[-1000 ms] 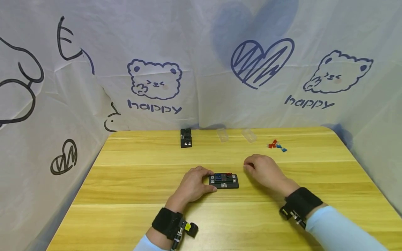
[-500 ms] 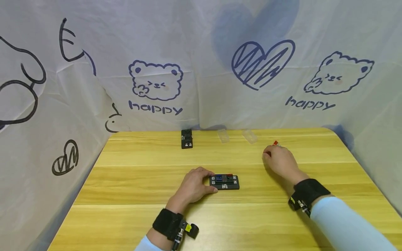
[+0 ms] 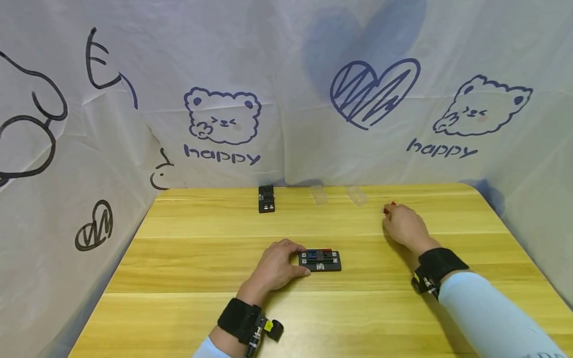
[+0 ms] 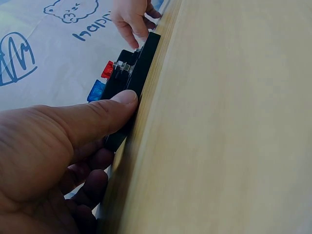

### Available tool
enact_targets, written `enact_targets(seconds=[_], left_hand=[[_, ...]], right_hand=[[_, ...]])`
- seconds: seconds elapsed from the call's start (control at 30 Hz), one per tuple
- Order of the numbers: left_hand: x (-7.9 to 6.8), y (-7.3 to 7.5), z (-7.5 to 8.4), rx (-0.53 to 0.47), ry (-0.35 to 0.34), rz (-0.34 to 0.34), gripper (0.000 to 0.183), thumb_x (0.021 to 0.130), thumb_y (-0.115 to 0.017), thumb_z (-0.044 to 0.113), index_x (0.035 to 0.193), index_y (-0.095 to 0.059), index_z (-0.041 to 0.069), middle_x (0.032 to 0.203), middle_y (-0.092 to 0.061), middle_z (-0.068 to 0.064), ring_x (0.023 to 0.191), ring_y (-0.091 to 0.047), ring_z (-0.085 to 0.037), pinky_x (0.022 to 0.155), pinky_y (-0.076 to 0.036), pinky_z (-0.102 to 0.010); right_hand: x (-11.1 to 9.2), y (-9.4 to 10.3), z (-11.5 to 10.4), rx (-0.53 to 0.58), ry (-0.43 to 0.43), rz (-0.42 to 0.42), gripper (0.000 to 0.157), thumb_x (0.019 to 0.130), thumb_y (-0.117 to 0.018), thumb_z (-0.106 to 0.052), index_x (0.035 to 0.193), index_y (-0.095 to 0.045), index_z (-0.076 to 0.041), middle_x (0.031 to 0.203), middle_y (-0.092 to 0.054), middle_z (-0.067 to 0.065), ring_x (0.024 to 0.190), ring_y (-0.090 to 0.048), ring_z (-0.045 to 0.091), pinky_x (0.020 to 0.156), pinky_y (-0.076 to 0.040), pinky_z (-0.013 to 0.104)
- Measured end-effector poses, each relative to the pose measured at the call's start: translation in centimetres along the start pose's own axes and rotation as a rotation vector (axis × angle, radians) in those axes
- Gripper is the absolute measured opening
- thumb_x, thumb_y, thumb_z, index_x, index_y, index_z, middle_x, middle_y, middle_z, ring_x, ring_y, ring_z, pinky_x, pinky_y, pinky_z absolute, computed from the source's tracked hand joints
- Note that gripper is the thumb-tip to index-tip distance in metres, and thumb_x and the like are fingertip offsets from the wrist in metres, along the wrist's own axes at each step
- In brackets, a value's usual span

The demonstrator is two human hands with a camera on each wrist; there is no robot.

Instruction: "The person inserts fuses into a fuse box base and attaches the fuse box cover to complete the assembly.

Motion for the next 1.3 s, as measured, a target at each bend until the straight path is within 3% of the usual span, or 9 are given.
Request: enact_targets(seconds=[0.17, 0.27, 0.5, 0.77, 1.03, 1.3], left_hand=[[0.0, 0.0, 0.0, 0.004, -0.001, 0.0, 0.053, 0.076, -0.079, 0.043, 0.122, -0.065, 0.021, 0.117, -0.062, 0.001, 0.112, -0.053, -0.023, 0.101, -0.041, -0.044], [0.0, 0.0, -0.1, 0.006, -0.004, -0.001, 0.052, 0.076, -0.079, 0.043, 0.122, -0.065, 0.021, 0.117, -0.062, 0.001, 0.113, -0.053, -0.023, 0.101, -0.041, -0.044], [0.1, 0.0, -0.1, 0.006, -0.005, 0.0, 0.052, 0.077, -0.079, 0.043, 0.122, -0.065, 0.021, 0.118, -0.062, 0.001, 0.114, -0.053, -0.024, 0.101, -0.041, -0.044], [0.1, -0.1, -0.1, 0.005, 0.0, -0.001, 0.052, 0.077, -0.079, 0.043, 0.122, -0.065, 0.022, 0.118, -0.061, 0.001, 0.114, -0.053, -0.024, 0.101, -0.042, -0.044], [0.2, -0.2, -0.3, -0.002, 0.001, -0.006, 0.052, 0.077, -0.079, 0.043, 0.122, -0.065, 0.022, 0.119, -0.061, 0.001, 0.114, -0.052, -0.024, 0.101, -0.042, -0.044], [0.1, -0.1, -0.2, 0.001, 0.005, -0.004, 0.053, 0.077, -0.079, 0.043, 0.123, -0.065, 0.021, 0.12, -0.061, 0.001, 0.115, -0.052, -0.024, 0.1, -0.042, -0.044]], right_hand=[[0.0, -0.2, -0.1, -0.023, 0.024, -0.027, 0.043, 0.096, -0.05, -0.017, 0.131, -0.052, 0.007, 0.114, -0.058, 0.033, 0.099, -0.056, 0.044, 0.078, -0.05, 0.056], [-0.2, -0.2, -0.3, -0.023, 0.04, -0.017, 0.037, 0.096, -0.051, -0.016, 0.126, -0.058, 0.005, 0.112, -0.06, 0.031, 0.1, -0.056, 0.044, 0.08, -0.05, 0.057], [-0.4, -0.1, -0.3, 0.03, 0.03, 0.018, 0.018, 0.094, -0.058, -0.012, 0.105, -0.069, -0.001, 0.1, -0.066, 0.022, 0.09, -0.061, 0.039, 0.075, -0.052, 0.053], [-0.6, 0.1, -0.6, 0.048, 0.018, 0.003, 0.024, 0.094, -0.059, -0.012, 0.112, -0.065, 0.003, 0.102, -0.067, 0.024, 0.091, -0.061, 0.04, 0.077, -0.052, 0.054], [-0.7, 0.3, -0.5, 0.057, 0.027, 0.016, 0.014, 0.092, -0.061, -0.012, 0.096, -0.065, 0.0, 0.088, -0.066, 0.018, 0.078, -0.061, 0.034, 0.069, -0.05, 0.05], [-1.2, 0.4, -0.7, 0.09, -0.001, 0.023, 0.012, 0.093, -0.061, -0.014, 0.086, -0.056, -0.005, 0.073, -0.057, 0.009, 0.061, -0.049, 0.024, 0.058, -0.039, 0.037]])
Point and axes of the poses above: each hand's wrist, its own x-axis towards the middle knuckle, its own y-axis out of the back of the hand, z = x × y, the point moved 2 cm from there along x, towards the middle knuckle
